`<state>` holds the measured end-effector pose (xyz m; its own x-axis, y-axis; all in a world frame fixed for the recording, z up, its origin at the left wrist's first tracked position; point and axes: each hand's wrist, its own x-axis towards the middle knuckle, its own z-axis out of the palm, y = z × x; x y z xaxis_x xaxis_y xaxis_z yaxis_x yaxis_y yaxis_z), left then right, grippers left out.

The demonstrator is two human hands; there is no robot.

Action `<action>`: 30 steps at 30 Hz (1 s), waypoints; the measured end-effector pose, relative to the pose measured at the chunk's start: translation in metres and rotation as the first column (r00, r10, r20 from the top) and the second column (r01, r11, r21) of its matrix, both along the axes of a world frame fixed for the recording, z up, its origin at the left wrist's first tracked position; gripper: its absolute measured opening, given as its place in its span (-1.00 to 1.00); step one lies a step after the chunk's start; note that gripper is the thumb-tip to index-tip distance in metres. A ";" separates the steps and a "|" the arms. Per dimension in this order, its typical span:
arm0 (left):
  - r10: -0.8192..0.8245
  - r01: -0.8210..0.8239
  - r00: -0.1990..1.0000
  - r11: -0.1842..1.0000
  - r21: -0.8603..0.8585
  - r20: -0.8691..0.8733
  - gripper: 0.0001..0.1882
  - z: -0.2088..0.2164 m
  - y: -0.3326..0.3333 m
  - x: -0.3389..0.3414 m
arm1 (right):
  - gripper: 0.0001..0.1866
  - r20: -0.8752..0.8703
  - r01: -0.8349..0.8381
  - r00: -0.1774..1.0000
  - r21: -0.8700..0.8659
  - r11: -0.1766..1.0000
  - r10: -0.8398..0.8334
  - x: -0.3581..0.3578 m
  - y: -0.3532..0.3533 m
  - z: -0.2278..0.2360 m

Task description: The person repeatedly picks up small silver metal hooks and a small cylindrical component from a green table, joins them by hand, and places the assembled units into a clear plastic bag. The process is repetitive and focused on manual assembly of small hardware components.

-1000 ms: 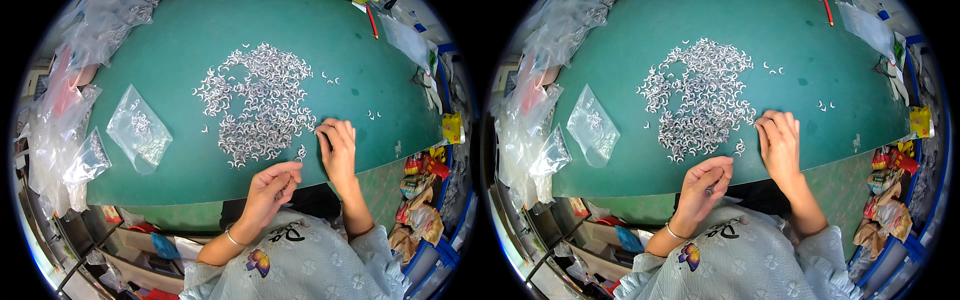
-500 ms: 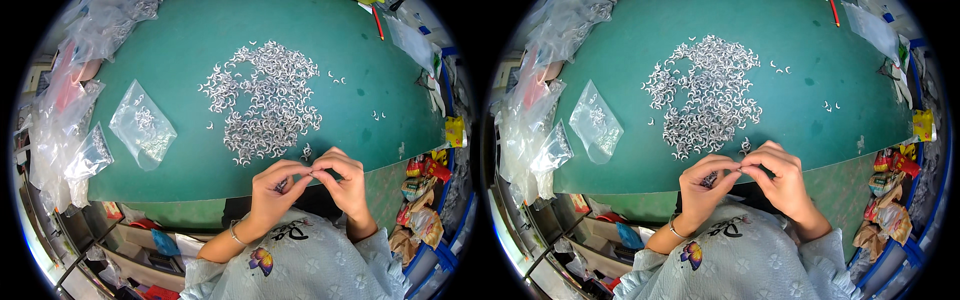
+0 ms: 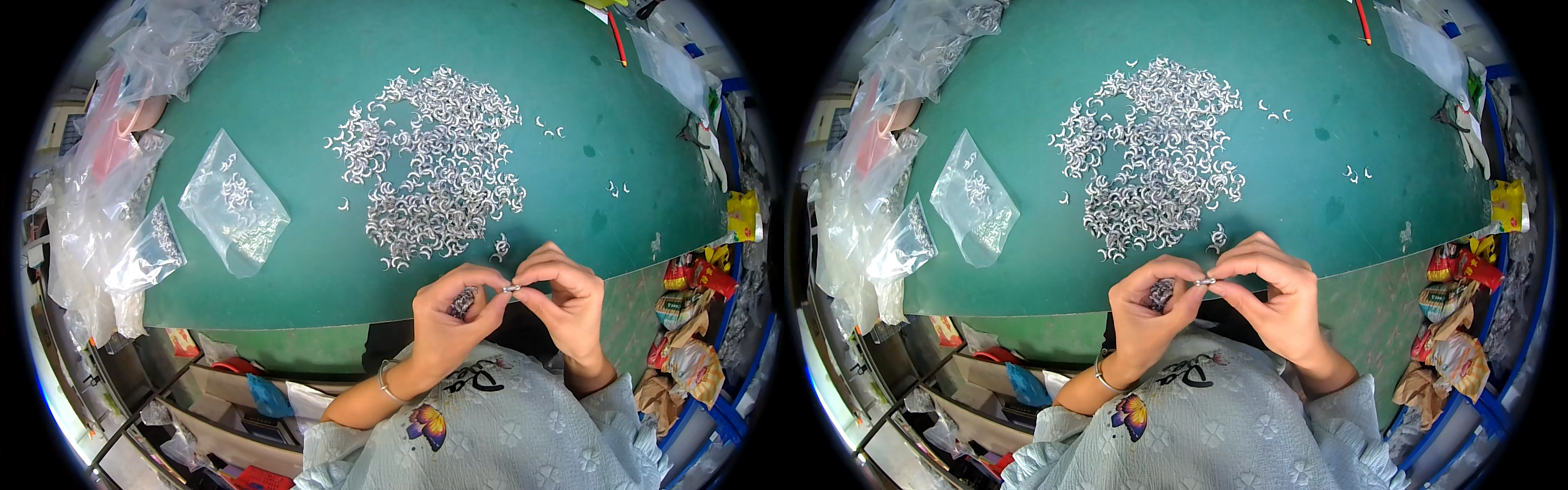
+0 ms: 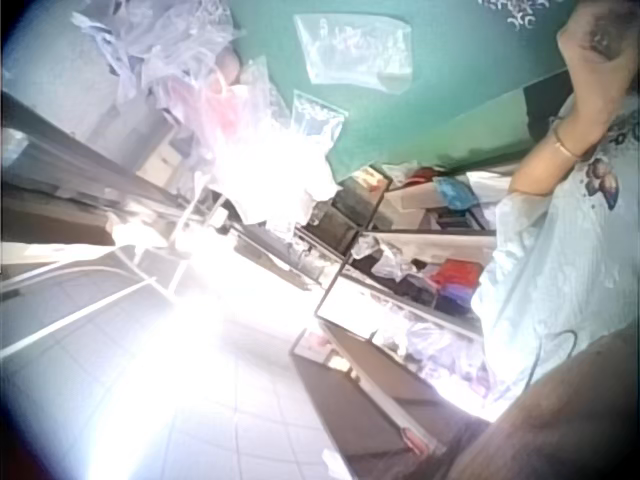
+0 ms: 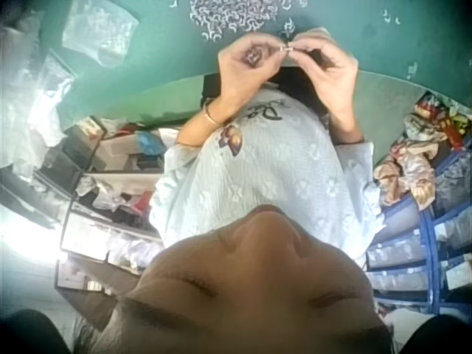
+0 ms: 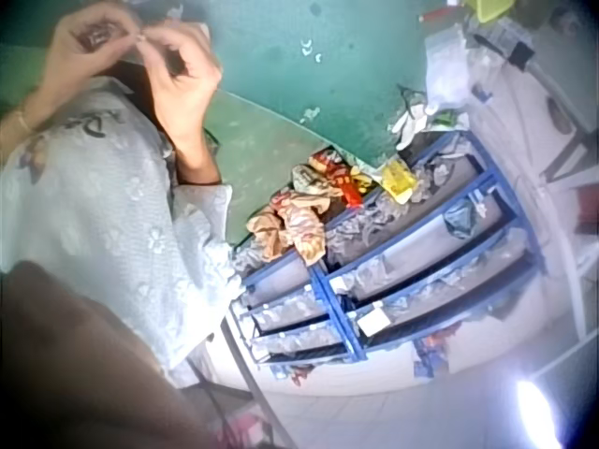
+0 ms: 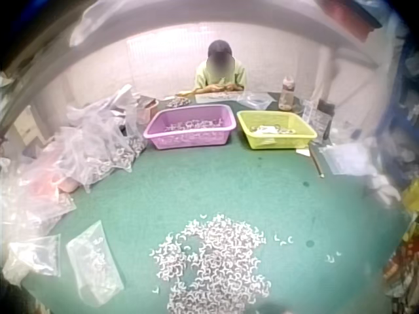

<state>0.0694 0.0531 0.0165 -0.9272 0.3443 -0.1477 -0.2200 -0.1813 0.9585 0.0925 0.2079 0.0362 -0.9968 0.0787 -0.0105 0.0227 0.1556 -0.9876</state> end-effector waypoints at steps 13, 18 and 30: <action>-0.185 0.094 0.926 0.957 0.275 0.328 -0.94 -0.005 -0.001 -0.001 | -0.86 -0.106 -0.036 0.993 0.148 0.988 0.052 -0.001 0.003 -0.004; -0.380 -0.046 0.678 0.832 0.552 0.630 -0.95 -0.010 -0.009 -0.009 | -0.71 -0.133 0.120 0.989 0.533 0.837 -0.056 -0.010 0.006 -0.017; -0.252 -0.006 0.743 0.924 0.383 0.620 -0.82 -0.015 -0.011 -0.002 | -0.85 -0.230 0.142 0.973 0.634 0.760 0.009 -0.015 0.007 -0.046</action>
